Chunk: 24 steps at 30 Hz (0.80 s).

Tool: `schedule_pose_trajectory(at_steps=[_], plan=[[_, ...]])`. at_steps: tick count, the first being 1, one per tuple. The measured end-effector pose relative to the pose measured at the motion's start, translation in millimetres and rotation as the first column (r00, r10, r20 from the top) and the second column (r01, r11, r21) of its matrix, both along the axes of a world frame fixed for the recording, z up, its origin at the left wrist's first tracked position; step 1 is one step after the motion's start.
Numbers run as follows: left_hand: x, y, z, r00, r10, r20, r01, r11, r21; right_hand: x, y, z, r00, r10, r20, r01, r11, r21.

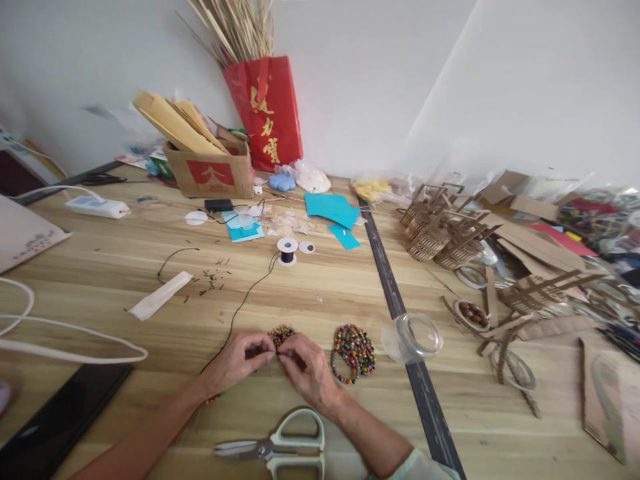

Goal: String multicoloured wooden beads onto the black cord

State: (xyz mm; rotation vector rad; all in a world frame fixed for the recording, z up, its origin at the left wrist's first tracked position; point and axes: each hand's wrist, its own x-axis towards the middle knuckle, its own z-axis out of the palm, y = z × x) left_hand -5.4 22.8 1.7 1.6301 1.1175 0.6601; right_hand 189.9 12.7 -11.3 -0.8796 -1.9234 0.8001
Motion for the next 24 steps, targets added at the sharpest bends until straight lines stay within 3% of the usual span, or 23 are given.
schedule_pose_trajectory(at_steps=[24], plan=[[1.4, 0.3, 3.8, 1.0, -0.001, -0.002, 0.001, 1.0, -0.003, 0.2, 0.2, -0.5, 1.0, 0.012, 0.021, -0.011, 1.0, -0.025]])
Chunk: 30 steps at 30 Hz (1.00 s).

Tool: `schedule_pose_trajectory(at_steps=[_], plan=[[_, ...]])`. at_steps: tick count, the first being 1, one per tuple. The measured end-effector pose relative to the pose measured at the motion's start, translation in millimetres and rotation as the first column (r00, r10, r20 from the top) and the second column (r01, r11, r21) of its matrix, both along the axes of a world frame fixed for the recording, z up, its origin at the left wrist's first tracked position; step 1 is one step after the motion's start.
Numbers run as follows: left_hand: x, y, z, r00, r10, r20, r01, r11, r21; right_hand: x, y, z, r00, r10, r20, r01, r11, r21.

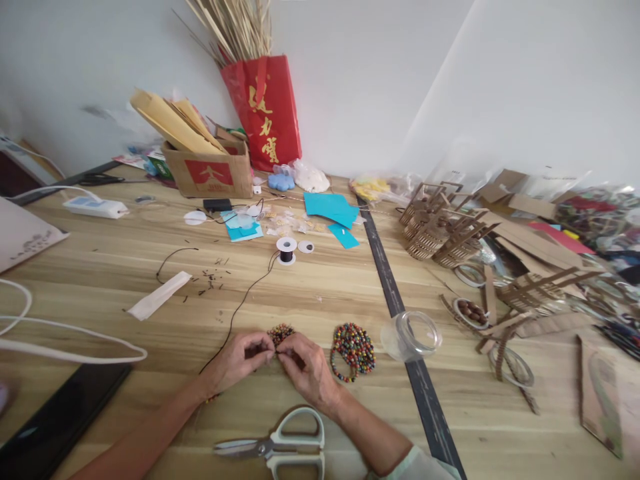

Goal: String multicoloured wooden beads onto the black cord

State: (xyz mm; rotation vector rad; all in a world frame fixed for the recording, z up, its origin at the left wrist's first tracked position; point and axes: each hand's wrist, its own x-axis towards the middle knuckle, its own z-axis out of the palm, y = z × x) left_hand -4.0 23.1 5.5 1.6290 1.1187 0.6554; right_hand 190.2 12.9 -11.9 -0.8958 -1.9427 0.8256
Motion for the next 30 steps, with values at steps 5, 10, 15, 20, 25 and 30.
schedule_pose_trajectory(at_steps=[5, 10, 15, 20, 25, 30], plan=[[0.0, -0.5, 2.4, 1.0, 0.003, 0.005, -0.003, 1.0, -0.007, -0.3, 0.0, 1.0, 1.0, -0.003, 0.007, 0.003, 1.0, 0.004], [0.8, -0.8, 4.5, 1.0, 0.007, 0.008, -0.006, 1.0, -0.01, 0.6, 0.1, -0.7, 1.0, 0.003, 0.017, -0.003, 1.0, -0.009], [0.8, -0.2, 4.3, 1.0, 0.0, -0.009, 0.0, 1.0, 0.009, 1.3, 0.2, -1.8, 1.0, 0.011, 0.024, -0.01, 1.0, -0.025], [0.3, -0.2, 4.6, 1.0, -0.003, -0.011, 0.003, 1.0, 0.009, 0.7, 0.5, -0.2, 1.0, 0.014, 0.022, -0.013, 0.999, -0.04], [-0.8, -0.3, 1.0, 1.0, -0.008, -0.013, 0.008, 1.0, 0.012, 0.3, 1.3, 0.4, 1.0, 0.022, 0.01, -0.022, 0.999, -0.025], [-0.6, 0.1, 0.7, 1.0, -0.013, -0.024, 0.013, 1.0, 0.013, 0.1, 1.2, -1.4, 1.0, 0.001, 0.013, -0.001, 1.0, 0.001]])
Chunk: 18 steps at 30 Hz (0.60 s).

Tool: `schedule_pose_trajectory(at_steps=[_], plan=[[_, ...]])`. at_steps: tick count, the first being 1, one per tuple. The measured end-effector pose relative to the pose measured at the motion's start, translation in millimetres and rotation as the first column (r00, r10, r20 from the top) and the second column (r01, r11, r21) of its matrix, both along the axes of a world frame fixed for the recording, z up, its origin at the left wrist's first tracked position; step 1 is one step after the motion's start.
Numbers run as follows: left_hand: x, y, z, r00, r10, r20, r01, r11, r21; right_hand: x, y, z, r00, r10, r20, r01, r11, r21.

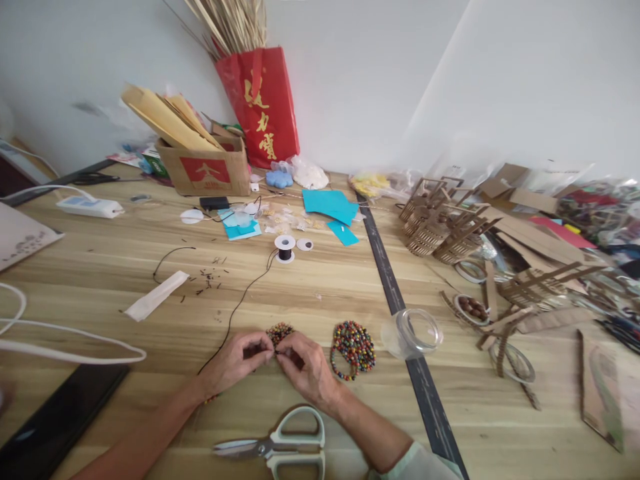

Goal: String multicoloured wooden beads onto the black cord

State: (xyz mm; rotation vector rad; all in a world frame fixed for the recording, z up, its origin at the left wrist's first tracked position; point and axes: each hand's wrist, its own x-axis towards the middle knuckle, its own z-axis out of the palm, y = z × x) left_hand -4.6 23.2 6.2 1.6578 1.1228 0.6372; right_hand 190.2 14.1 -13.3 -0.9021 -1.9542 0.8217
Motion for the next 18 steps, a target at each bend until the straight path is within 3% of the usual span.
schedule_pose_trajectory(at_steps=[18], plan=[[-0.5, -0.4, -0.8, 0.999, -0.005, -0.043, 0.007, 0.999, 0.034, -0.4, -0.1, 4.3, 0.998, 0.044, -0.033, -0.046, 0.998, -0.042]])
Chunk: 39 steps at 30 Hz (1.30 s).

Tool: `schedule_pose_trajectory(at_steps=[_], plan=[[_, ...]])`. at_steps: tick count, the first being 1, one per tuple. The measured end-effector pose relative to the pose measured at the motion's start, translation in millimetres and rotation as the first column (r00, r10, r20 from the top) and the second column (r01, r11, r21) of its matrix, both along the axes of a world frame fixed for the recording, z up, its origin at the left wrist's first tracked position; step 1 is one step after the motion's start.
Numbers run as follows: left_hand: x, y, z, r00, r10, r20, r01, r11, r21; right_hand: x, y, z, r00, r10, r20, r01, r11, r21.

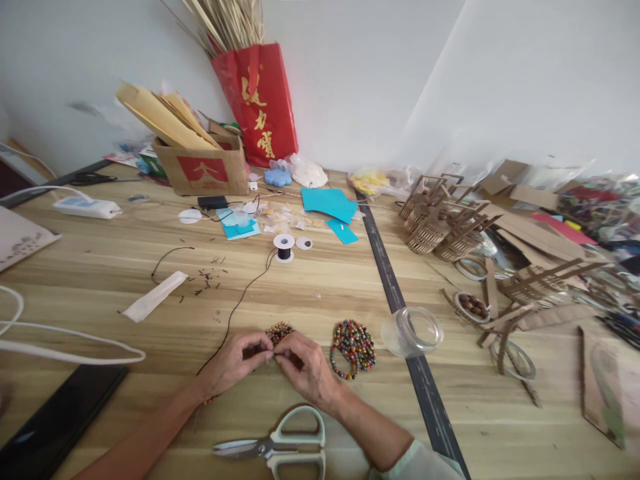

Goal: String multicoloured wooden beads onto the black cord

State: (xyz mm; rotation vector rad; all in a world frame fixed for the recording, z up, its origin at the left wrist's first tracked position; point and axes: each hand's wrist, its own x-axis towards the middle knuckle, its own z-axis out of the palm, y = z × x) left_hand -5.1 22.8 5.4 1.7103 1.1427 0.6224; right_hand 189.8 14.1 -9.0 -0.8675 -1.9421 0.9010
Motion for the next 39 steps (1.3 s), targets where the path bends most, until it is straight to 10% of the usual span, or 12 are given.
schedule_pose_trajectory(at_steps=[39], plan=[[0.2, 2.8, 0.4, 0.998, 0.044, 0.033, -0.044, 0.999, -0.025, 1.0, 0.7, -1.8, 0.999, -0.032, -0.008, 0.032, 0.999, 0.031]])
